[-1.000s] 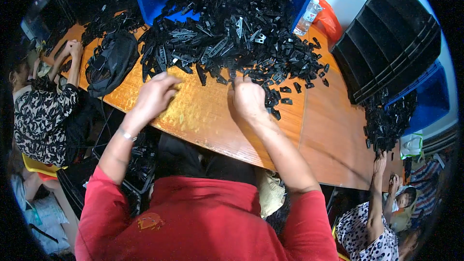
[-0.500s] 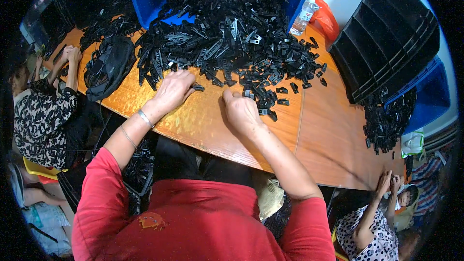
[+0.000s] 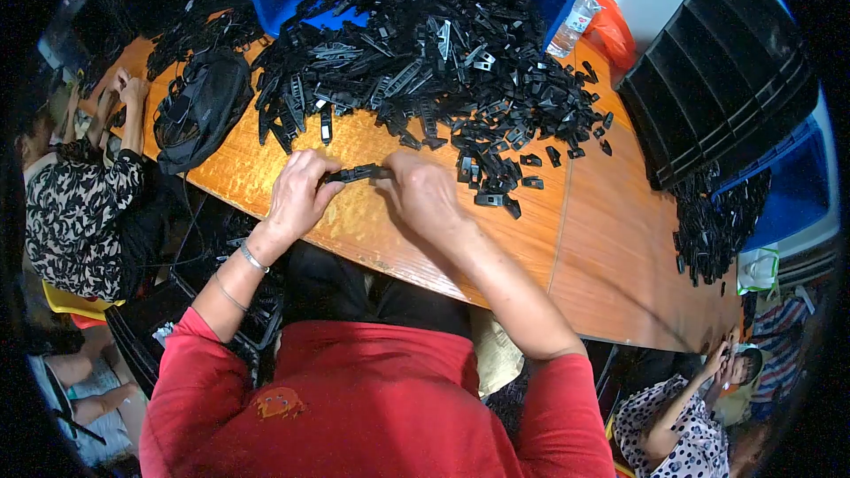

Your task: The person repeatedly picks up plastic components from a pile on the table and assembles them together by hand.

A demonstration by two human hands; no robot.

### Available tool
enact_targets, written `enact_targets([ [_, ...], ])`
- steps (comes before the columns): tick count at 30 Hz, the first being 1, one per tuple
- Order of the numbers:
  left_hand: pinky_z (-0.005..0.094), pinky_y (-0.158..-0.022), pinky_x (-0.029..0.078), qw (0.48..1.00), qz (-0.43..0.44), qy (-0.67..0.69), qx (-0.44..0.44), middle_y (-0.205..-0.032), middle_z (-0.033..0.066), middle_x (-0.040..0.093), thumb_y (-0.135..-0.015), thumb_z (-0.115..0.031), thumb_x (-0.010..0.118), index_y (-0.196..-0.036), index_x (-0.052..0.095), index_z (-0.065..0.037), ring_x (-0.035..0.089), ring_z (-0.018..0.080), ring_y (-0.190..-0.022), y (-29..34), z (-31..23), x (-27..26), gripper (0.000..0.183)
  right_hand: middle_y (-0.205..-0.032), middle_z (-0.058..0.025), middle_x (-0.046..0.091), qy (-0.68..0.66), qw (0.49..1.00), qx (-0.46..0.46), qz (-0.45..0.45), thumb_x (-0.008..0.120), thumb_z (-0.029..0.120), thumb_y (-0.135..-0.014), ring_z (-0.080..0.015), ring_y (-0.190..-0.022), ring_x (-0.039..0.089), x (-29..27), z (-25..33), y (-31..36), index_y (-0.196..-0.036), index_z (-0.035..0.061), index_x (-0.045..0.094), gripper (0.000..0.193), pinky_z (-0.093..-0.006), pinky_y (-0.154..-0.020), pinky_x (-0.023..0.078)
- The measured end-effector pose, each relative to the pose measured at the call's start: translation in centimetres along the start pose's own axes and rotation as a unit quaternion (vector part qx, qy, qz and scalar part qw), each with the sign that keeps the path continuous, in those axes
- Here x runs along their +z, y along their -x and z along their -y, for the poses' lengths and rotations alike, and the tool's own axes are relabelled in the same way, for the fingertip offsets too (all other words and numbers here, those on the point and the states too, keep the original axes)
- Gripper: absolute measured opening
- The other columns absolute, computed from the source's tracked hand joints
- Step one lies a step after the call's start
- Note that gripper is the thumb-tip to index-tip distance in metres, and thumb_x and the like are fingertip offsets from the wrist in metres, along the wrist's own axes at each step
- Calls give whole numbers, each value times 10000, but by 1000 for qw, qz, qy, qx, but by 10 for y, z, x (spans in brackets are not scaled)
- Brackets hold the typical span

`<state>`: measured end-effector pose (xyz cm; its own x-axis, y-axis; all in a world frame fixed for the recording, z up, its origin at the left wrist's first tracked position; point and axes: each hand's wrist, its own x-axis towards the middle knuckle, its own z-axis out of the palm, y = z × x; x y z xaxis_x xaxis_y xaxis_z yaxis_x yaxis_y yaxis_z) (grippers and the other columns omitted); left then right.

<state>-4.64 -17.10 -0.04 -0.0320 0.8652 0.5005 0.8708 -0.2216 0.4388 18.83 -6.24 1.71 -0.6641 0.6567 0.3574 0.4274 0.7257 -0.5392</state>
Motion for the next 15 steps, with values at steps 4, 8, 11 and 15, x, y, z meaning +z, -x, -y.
enact_targets([
  [4, 478, -904, 548, 1000, 21, -5, -17, -1034, 142, 686, -860, -63, 887, -1078, 778, -23, 658, 381, -1023, 0, 5, 6, 247, -1046, -140, 740, -8, 999, -28, -29, 900, 168, -915, -376, -920, 760, 25, -9, -11, -1131, 57, 808, 261, -465, -776, 604],
  [8, 473, -897, 549, 1000, 20, 2, -20, -1020, 140, 683, -856, -63, 888, -1067, 780, -24, 660, 377, -1021, 1, 7, 5, 240, -1026, -156, 708, -1, 999, -26, -21, 912, 163, -878, -391, -925, 742, 27, -18, -19, -1102, 47, 851, 259, -497, -786, 605],
  [11, 475, -889, 554, 999, 20, 14, -20, -1010, 149, 676, -856, -45, 879, -1046, 768, -17, 665, 385, -1016, -1, 5, 6, 221, -1032, -128, 715, 1, 999, -51, 6, 915, 134, -866, -368, -909, 743, 23, -25, -23, -1101, 65, 840, 256, -464, -779, 599],
  [15, 489, -877, 555, 999, -4, 28, -32, -1004, 165, 670, -857, -5, 858, -982, 733, -1, 671, 411, -1012, -6, 2, 15, 177, -1021, -128, 707, 17, 989, -139, 38, 914, 124, -810, -393, -870, 739, 38, -14, -42, -1006, 48, 818, 231, -496, -738, 589],
])
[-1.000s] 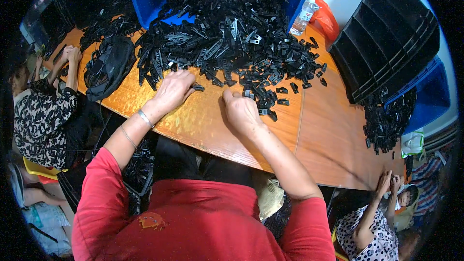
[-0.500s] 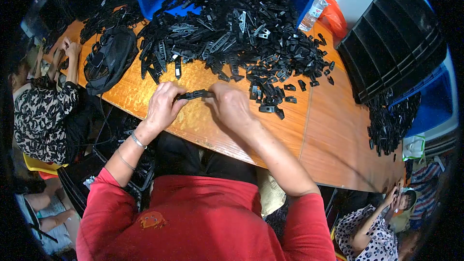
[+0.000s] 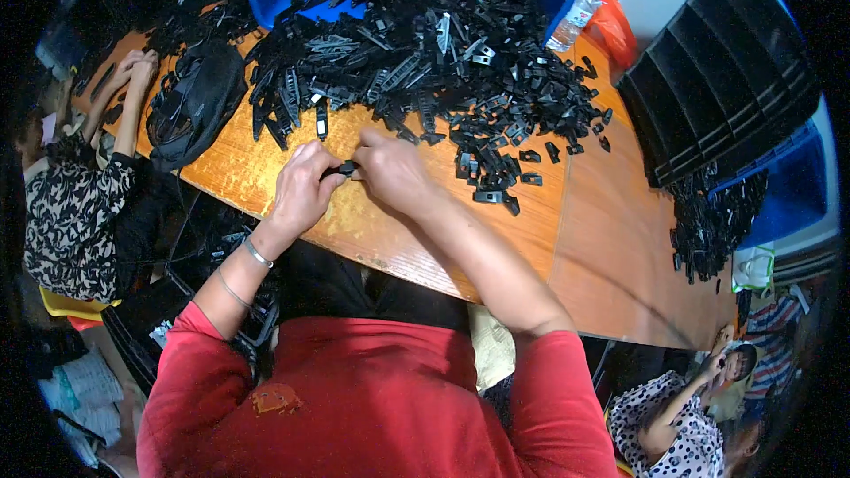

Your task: The person repeatedly picks up plastic components from a pile on the table and assembles them together by hand.

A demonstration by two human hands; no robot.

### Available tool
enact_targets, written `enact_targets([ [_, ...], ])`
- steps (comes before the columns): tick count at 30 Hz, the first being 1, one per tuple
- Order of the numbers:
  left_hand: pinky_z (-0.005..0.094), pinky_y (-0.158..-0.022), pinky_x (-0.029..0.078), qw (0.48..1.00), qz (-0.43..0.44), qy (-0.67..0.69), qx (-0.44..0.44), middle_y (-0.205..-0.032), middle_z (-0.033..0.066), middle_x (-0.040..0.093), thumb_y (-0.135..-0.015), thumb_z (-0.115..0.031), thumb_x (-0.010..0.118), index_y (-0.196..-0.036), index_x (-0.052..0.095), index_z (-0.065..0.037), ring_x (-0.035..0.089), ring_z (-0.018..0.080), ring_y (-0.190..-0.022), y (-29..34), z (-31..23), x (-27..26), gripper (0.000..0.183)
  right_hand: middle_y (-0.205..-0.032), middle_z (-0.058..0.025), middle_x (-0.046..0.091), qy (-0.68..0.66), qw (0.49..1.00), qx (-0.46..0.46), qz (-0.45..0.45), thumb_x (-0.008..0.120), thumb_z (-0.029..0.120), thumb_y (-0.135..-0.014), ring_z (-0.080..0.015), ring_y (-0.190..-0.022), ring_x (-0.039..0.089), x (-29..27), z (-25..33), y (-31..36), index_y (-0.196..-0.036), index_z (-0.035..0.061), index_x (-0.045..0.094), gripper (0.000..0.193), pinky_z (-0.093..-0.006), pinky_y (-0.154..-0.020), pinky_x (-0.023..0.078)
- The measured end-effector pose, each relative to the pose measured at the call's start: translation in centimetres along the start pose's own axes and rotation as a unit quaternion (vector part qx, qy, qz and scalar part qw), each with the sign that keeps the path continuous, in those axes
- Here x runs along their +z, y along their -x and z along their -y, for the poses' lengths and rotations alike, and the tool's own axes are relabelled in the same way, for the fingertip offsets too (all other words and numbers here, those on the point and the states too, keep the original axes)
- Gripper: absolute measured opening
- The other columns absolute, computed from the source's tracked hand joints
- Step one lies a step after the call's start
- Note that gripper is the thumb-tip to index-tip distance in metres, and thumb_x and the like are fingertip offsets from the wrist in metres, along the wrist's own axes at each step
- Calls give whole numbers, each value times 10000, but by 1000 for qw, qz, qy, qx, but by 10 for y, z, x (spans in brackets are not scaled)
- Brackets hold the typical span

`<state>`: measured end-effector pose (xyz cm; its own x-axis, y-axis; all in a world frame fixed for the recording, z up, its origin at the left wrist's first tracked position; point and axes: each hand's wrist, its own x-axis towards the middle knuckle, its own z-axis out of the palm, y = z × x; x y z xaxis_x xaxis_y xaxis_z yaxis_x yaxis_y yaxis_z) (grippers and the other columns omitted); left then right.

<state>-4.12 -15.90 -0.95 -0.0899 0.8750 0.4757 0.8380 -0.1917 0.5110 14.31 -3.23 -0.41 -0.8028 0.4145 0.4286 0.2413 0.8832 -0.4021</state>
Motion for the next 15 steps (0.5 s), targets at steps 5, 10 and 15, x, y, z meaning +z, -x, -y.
enact_targets([
  [5, 487, -858, 557, 1000, 29, -1, -1, -981, 160, 672, -863, -28, 870, -977, 732, -9, 677, 403, -978, 6, 1, -19, 180, -1028, -119, 714, 17, 1000, 7, -2, 897, 182, -854, -399, -836, 748, 4, 10, 14, -1034, 68, 810, 230, -503, -720, 600],
  [10, 419, -827, 572, 954, 276, 9, -121, -970, 106, 714, -855, -31, 891, -1031, 771, -23, 726, 289, -911, 38, 25, -134, 213, -1083, -134, 741, -9, 999, 48, -4, 859, 209, -937, -397, -877, 759, -29, 10, 48, -1073, 79, 818, 194, -484, -762, 624],
  [15, 376, -805, 581, 976, 137, 34, -167, -954, 122, 764, -917, -76, 844, -1134, 795, -12, 744, 237, -856, 37, 44, -137, 232, -1090, -171, 737, 131, 973, 173, -84, 832, 148, -947, -444, -933, 758, -59, -39, 45, -1174, 44, 811, 250, -525, -825, 630],
])
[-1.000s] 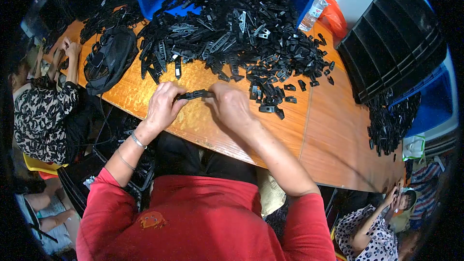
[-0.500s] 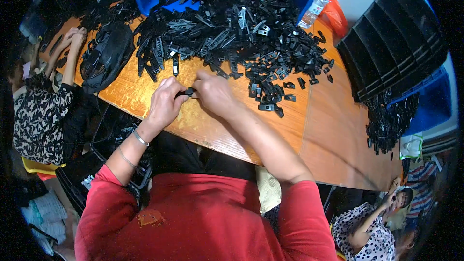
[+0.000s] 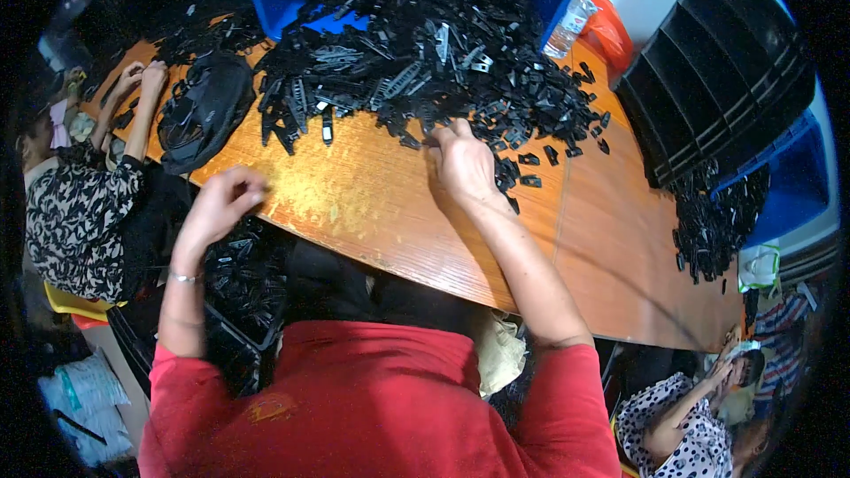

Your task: The person repeatedly picks up plastic components from a pile on the table and assembles them together by hand.

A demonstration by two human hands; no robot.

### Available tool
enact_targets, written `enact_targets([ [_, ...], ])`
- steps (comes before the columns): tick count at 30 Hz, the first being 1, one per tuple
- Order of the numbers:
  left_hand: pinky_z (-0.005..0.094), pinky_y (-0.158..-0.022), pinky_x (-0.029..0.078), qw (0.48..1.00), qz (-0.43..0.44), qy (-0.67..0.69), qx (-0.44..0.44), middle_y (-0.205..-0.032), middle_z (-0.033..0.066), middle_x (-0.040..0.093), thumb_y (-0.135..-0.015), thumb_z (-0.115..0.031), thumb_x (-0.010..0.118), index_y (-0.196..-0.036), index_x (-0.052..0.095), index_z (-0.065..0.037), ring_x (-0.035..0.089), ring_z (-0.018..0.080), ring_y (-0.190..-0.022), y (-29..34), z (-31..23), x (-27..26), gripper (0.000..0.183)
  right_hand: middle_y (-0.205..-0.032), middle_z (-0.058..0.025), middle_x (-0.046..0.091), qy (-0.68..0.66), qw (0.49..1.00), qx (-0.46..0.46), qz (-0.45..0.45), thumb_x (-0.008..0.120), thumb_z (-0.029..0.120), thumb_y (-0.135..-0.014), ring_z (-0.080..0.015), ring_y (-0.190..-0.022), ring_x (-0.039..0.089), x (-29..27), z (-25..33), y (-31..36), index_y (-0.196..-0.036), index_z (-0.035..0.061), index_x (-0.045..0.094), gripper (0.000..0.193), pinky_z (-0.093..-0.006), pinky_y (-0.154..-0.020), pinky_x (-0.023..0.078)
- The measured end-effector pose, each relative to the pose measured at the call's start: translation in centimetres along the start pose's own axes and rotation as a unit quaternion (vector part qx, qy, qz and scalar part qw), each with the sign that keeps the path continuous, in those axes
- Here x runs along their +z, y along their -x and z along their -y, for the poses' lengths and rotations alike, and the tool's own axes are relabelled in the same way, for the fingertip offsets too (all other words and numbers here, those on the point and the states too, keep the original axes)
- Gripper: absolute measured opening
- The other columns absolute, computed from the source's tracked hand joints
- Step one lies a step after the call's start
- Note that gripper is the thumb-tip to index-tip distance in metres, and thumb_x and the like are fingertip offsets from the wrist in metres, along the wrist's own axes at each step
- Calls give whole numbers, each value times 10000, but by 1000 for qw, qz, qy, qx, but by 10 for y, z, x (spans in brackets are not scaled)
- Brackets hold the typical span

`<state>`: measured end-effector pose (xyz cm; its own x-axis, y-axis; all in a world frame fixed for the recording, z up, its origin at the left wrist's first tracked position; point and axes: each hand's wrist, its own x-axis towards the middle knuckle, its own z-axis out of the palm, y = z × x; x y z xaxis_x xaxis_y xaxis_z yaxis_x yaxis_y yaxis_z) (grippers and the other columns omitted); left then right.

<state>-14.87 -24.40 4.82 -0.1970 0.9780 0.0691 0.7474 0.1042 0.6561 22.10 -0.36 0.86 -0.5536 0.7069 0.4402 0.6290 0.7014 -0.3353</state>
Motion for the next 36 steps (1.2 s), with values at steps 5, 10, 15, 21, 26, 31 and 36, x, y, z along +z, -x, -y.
enact_targets([
  [5, 502, -907, 597, 988, -86, -90, 93, -1100, 171, 729, -965, -109, 772, -1235, 771, -78, 742, 399, -1056, -72, -42, 69, 271, -1078, -262, 730, 52, 996, 16, 68, 854, 152, -905, -486, -933, 753, 15, -6, -6, -1065, 5, 748, 241, -562, -842, 620],
  [10, 514, -975, 593, 970, -127, -185, 94, -1150, 223, 692, -953, -106, 788, -1206, 735, -7, 701, 435, -1125, -117, -39, 102, 277, -1015, -244, 743, -26, 992, 42, 118, 945, 178, -813, -454, -921, 754, 1, 13, 2, -964, 19, 690, 336, -520, -812, 601],
  [15, 532, -1020, 581, 975, -124, -175, 64, -1144, 228, 689, -931, -130, 806, -1144, 712, 15, 675, 440, -1179, -114, -45, 109, 274, -984, -206, 758, -97, 961, 119, 229, 1028, 228, -762, -430, -935, 758, -9, 18, 9, -968, 35, 679, 450, -480, -816, 598],
  [21, 508, -974, 556, 983, -85, -98, 128, -1063, 221, 679, -915, -65, 793, -1097, 728, 6, 670, 442, -1098, -61, -53, 105, 205, -966, -194, 766, -153, 964, 54, 209, 988, 195, -807, -409, -974, 760, -5, 25, 34, -981, 21, 687, 389, -471, -831, 593],
  [26, 496, -927, 565, 978, -78, -51, 185, -1055, 197, 699, -908, 48, 706, -1076, 720, -1, 679, 438, -1048, -33, -53, 108, 176, -1056, -185, 783, -182, 977, -28, 105, 928, 135, -878, -391, -1013, 762, 5, 47, 34, -1118, 31, 774, 304, -467, -863, 599],
  [31, 485, -929, 568, 978, -94, -8, 188, -1077, 180, 721, -888, 61, 752, -1116, 728, -4, 689, 419, -1054, -25, -47, 112, 239, -1034, -171, 734, -186, 977, -56, 92, 893, 73, -882, -403, -969, 738, 14, 81, 19, -1133, 35, 792, 273, -482, -837, 590],
  [36, 470, -926, 565, 976, -117, -26, 181, -1087, 157, 722, -839, 30, 849, -1116, 748, -7, 685, 392, -1052, -23, -38, 109, 298, -1037, -158, 731, -183, 974, -74, 113, 902, 75, -871, -400, -955, 738, 27, 87, 17, -1123, 36, 786, 280, -490, -815, 588],
])
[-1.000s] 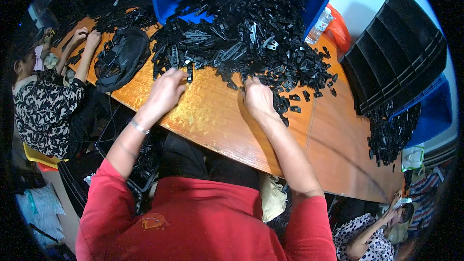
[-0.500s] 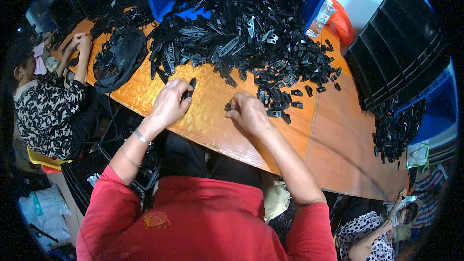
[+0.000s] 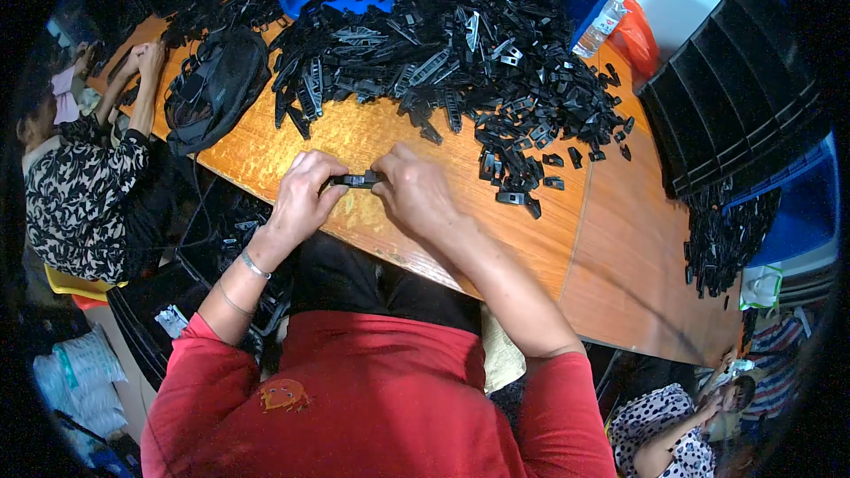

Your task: The person repeatedly picks up plastic components from a pile on the table and assembles them together by hand.

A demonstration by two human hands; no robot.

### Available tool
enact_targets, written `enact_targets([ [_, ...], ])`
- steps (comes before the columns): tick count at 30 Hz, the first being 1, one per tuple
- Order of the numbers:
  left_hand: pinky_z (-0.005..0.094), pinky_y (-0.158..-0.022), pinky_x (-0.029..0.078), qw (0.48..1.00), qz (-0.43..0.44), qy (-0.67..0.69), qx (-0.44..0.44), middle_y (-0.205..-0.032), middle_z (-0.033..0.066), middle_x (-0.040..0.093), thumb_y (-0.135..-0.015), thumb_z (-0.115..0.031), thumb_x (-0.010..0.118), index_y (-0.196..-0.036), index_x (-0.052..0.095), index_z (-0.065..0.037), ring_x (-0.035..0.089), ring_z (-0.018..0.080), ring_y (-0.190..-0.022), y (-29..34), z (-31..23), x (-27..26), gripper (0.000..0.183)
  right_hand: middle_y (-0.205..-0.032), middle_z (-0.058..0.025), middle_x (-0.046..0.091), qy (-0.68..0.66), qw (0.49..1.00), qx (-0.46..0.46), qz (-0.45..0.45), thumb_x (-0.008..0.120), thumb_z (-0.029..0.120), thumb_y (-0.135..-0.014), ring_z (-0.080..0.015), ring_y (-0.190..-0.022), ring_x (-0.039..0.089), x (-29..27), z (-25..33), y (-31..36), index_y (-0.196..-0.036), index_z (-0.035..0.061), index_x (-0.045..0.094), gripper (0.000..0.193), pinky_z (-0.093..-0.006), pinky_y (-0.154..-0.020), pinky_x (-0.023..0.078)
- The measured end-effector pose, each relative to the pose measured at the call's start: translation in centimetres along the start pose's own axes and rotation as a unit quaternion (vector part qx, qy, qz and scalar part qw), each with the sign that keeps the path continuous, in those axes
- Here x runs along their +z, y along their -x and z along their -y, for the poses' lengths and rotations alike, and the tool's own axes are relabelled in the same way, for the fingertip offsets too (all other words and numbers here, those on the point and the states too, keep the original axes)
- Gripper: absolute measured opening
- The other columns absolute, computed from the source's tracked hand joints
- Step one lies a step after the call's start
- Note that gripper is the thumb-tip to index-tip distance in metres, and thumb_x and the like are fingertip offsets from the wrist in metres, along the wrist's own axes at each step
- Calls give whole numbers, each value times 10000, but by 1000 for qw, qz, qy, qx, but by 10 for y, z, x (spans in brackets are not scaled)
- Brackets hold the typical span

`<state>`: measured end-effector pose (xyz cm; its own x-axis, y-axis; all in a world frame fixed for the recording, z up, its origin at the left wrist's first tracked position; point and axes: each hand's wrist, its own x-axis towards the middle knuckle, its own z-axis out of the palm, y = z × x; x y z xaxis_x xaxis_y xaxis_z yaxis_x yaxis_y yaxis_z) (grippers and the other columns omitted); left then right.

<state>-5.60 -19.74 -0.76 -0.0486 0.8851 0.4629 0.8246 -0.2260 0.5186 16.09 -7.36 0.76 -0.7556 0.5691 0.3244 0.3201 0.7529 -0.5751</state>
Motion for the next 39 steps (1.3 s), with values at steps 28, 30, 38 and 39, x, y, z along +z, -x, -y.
enact_targets([
  [28, 416, -944, 593, 984, 134, -33, -113, -1105, 156, 747, -961, -23, 763, -1270, 773, -16, 752, 322, -1042, -22, -10, -78, 309, -1153, -224, 727, 215, 959, 134, -128, 849, 220, -939, -439, -914, 776, -74, -62, 57, -1199, 55, 745, 325, -533, -775, 638],
  [30, 448, -984, 597, 995, 91, -47, -6, -1152, 166, 750, -946, -35, 776, -1289, 773, -48, 741, 371, -1091, -46, -19, -33, 344, -1216, -248, 682, 250, 954, 147, -78, 804, 169, -951, -469, -909, 767, -65, -59, 47, -1211, 39, 721, 302, -557, -781, 640],
  [38, 489, -955, 562, 984, 49, -128, 112, -1161, 135, 666, -943, -81, 653, -1182, 751, -74, 652, 354, -1147, -114, -37, 80, 258, -1191, -239, 687, 229, 960, 133, -94, 811, 138, -924, -467, -946, 750, -72, -74, 61, -1229, 44, 731, 329, -559, -822, 631],
  [39, 483, -932, 557, 980, 49, -136, 138, -1139, 125, 655, -951, -78, 636, -1134, 743, -77, 643, 339, -1134, -118, -40, 86, 211, -1178, -240, 691, 239, 956, 149, -79, 822, 135, -917, -459, -964, 752, -73, -74, 64, -1227, 48, 731, 335, -543, -818, 632],
])
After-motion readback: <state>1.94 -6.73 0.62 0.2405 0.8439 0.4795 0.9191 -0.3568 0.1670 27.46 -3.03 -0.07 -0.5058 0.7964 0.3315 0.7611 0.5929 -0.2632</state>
